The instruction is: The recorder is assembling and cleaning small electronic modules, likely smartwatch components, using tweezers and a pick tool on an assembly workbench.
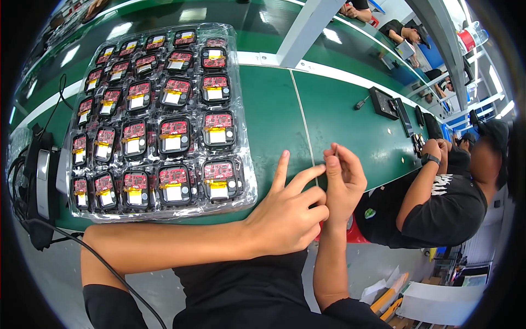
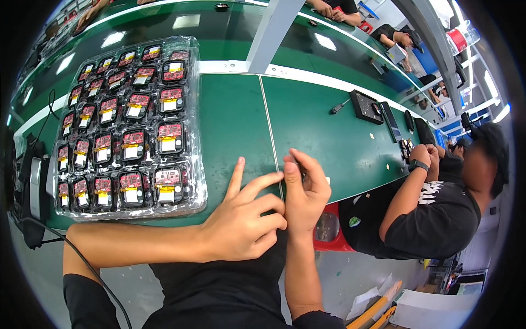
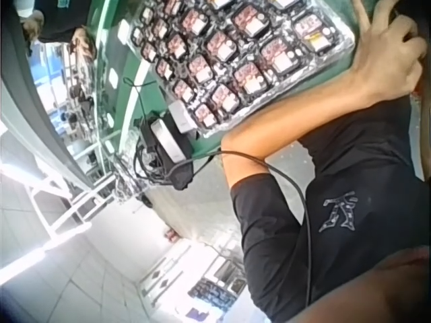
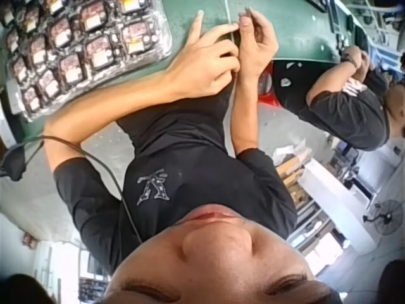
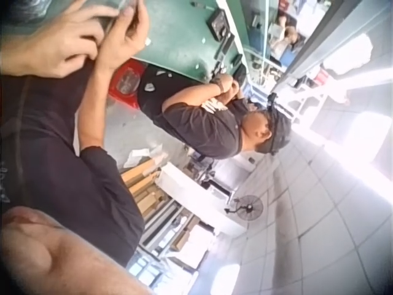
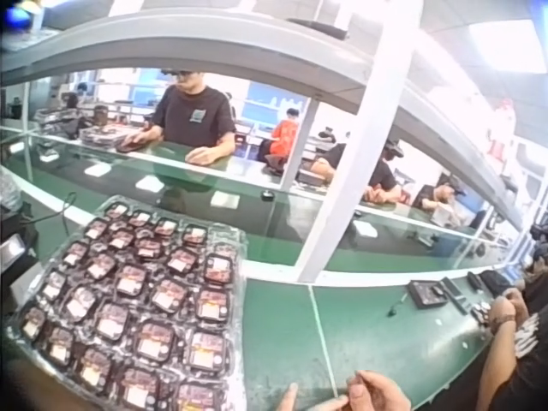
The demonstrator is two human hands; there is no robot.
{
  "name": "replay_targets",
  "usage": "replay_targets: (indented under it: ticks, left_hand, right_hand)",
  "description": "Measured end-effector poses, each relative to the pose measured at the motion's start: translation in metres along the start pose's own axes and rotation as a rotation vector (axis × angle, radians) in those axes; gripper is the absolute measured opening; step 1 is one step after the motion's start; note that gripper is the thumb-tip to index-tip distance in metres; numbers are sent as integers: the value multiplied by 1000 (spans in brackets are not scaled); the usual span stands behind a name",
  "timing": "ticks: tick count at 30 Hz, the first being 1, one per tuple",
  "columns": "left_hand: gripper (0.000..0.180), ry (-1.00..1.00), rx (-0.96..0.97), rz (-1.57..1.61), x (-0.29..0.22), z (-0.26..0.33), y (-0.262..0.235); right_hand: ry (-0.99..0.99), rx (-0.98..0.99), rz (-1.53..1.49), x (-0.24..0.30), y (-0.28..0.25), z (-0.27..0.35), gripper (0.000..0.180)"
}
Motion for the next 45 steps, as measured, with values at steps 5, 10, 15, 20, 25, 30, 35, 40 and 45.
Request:
replay_targets:
  ticks: [5, 10, 15, 20, 25, 30, 35, 40, 45]
  left_hand:
    - [13, 24, 131, -136, 0, 0, 7]
    - [15, 61, 159, -304, -4, 2, 10]
    - [19, 5, 209, -420, -3, 7, 15]
    - [31, -18, 277, -582, -1, 14, 21]
    - [34, 1, 330, -670, 0, 18, 23]
    - [37, 0, 365, -703, 1, 20, 23]
    - [41, 12, 439, -818, 3, 25, 28]
    - [49, -1, 492, -899, 2, 27, 32]
    - [52, -1, 536, -944, 0, 28, 32]
  right_hand:
    - [41, -56, -115, 0, -4, 0, 19]
    - [18, -32, -91, -5, -8, 0, 21]
    - [-71, -25, -122, -4, -9, 0, 23]
    - [-107, 88, -43, 3, -1, -2, 24]
    - [-123, 118, 44, 5, 0, -1, 23]
    - [-141, 148, 168, 10, 3, -2, 19]
    - [-273, 186, 421, 25, 13, -3, 12]
    - [-297, 255, 639, 22, 7, -4, 8]
    - [-387, 260, 695, 14, 0, -3, 3]
Point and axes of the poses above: each hand's wrist, its own z-axis away from the middle knuckle, its own y-axis out of the palm, x = y × z, the point moved 5 cm from there along -z, towards the middle knuckle, and after that the axes turned 2 degrees about y, right-handed, at the moved point
